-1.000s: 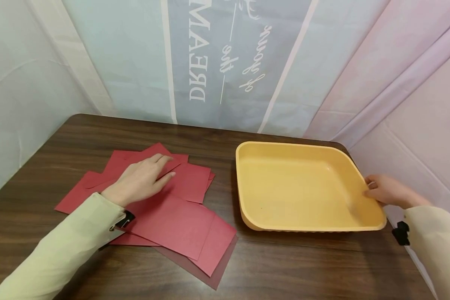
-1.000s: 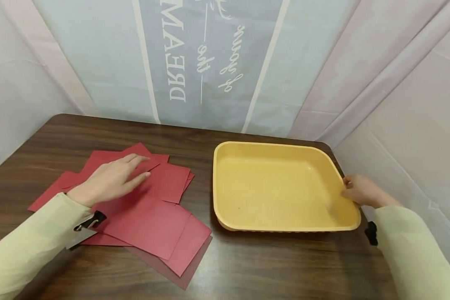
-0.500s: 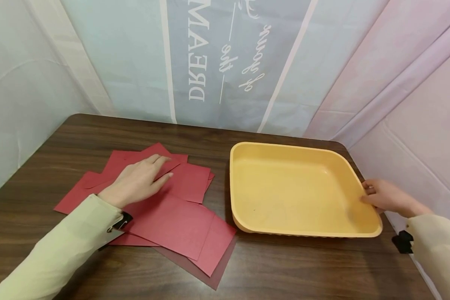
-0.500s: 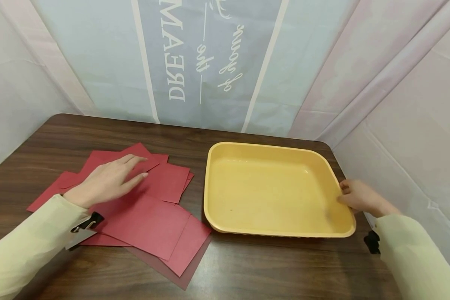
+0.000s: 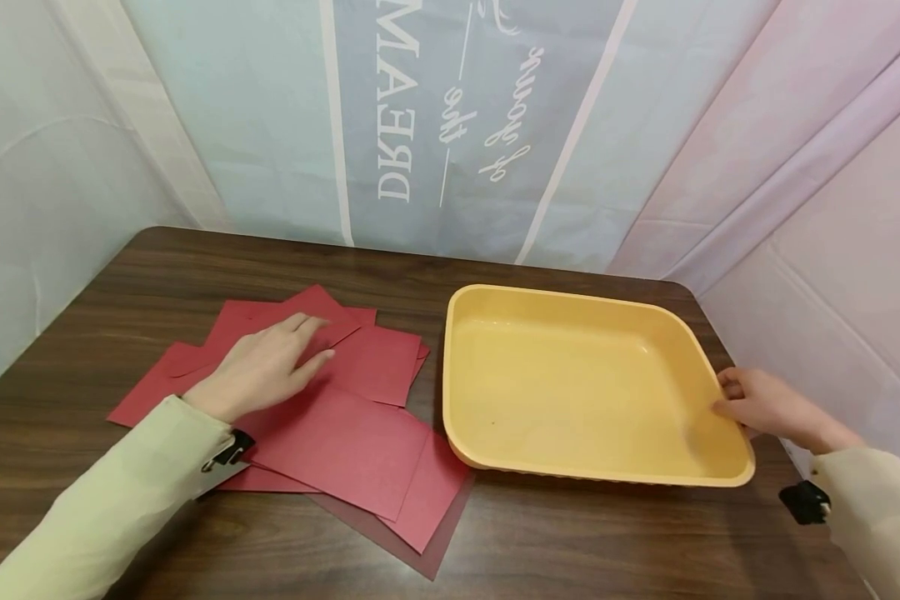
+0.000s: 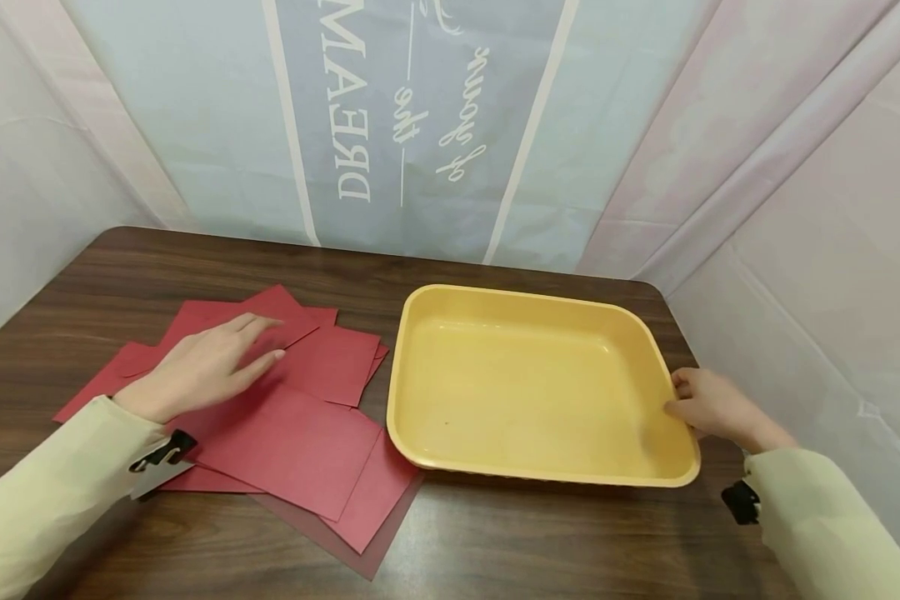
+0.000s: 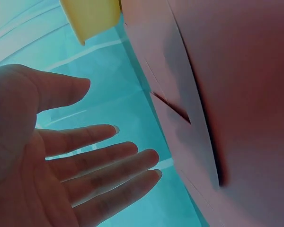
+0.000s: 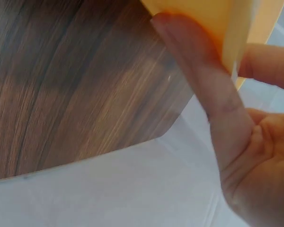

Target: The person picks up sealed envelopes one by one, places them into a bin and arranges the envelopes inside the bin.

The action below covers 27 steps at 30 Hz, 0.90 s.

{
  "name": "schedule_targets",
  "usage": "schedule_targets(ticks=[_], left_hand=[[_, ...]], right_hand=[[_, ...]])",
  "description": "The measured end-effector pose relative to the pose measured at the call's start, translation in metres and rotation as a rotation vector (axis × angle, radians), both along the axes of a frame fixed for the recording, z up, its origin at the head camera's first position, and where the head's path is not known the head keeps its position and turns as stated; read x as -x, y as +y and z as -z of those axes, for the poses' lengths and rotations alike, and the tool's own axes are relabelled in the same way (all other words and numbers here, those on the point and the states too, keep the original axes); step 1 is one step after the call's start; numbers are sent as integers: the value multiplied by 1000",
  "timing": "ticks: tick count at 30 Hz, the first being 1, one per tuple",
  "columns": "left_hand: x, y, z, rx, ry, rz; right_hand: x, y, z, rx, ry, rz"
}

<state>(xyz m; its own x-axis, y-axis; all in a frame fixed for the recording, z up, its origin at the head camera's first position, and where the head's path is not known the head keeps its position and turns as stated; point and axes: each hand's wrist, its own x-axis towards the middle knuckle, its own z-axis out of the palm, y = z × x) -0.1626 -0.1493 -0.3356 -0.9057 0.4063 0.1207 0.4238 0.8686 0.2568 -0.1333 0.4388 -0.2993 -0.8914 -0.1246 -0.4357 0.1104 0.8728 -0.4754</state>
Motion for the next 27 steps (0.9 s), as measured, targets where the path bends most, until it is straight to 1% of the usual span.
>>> schedule_targets(ticks=[8, 13, 21, 27], left_hand=[[-1, -7, 4, 13, -1, -27], [-2, -15, 5, 29, -27, -42], [-6, -33, 5, 52, -57, -76], [-10, -50, 9, 77, -75, -95]], right_hand=[[-5, -11, 1, -5, 35, 6], [-7, -18, 4, -9, 62, 7], [-9, -25, 5, -32, 75, -1], [-11, -25, 4, -50, 73, -1]])
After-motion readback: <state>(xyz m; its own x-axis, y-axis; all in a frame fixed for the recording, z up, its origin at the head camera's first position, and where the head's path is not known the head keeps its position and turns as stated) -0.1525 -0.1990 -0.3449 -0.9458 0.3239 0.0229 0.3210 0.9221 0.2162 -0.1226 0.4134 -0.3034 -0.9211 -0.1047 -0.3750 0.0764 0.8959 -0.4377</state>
